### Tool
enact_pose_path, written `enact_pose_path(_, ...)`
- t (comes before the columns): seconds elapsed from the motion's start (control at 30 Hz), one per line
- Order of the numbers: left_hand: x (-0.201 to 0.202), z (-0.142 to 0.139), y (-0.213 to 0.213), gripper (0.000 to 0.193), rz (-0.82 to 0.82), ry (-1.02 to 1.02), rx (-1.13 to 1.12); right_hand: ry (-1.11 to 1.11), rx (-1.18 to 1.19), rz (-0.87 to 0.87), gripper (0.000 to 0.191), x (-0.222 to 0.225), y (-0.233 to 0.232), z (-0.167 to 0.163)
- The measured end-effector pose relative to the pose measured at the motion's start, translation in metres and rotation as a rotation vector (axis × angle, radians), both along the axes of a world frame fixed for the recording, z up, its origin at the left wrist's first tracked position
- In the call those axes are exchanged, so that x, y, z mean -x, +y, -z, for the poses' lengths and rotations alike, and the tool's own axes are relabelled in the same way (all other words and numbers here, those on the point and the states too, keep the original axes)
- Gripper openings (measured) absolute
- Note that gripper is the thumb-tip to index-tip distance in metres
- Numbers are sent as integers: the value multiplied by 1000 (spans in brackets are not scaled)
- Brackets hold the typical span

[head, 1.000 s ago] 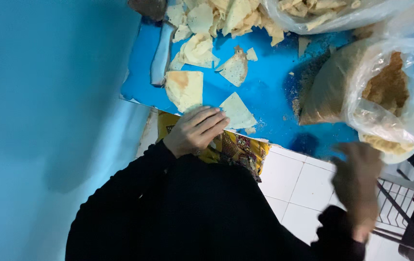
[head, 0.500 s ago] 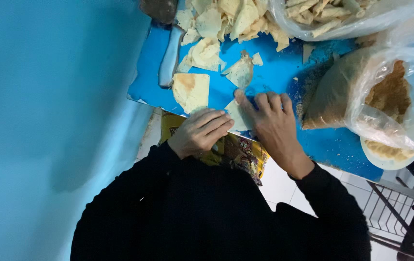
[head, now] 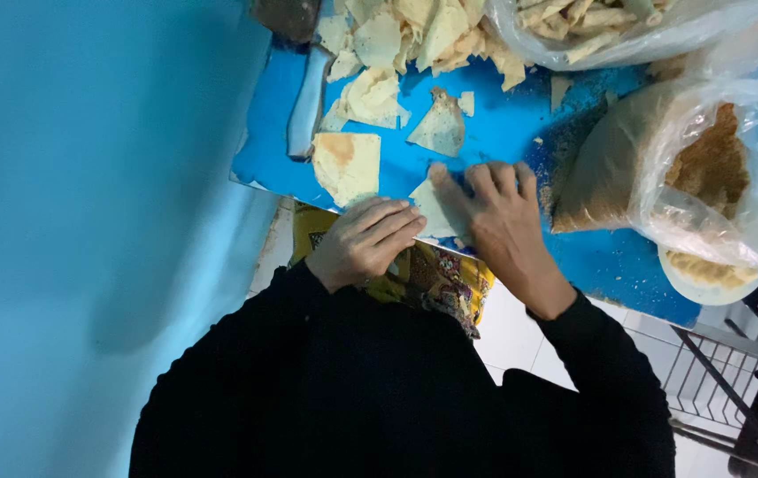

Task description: The person tears flat, square crackers into smaller pieces by hand at a blue table, placing the torn pieces with a pile of broken cracker pieces. They occasionally reach into a plastic bag of brown powder and move pieces aside while working through the crackers one at a time.

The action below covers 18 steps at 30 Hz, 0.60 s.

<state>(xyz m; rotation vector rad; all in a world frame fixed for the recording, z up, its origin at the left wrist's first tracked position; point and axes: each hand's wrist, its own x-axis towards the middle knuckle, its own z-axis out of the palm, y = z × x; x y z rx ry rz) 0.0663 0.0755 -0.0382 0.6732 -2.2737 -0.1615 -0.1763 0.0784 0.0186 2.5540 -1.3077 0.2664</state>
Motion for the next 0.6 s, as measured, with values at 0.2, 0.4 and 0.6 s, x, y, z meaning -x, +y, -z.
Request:
enact_pose_path(0.2,0,-2,4,27,-9,-1,11,52,25,98,31,2,6,-14)
enact_pose_path(0.4,1,4,3,26,9,10,-30,-446,-37,275,37,74,55,-90)
enact_pose_path(0.6,5,12,10,23,5,-9,-23,-266,-116,449,12,147,25,-108)
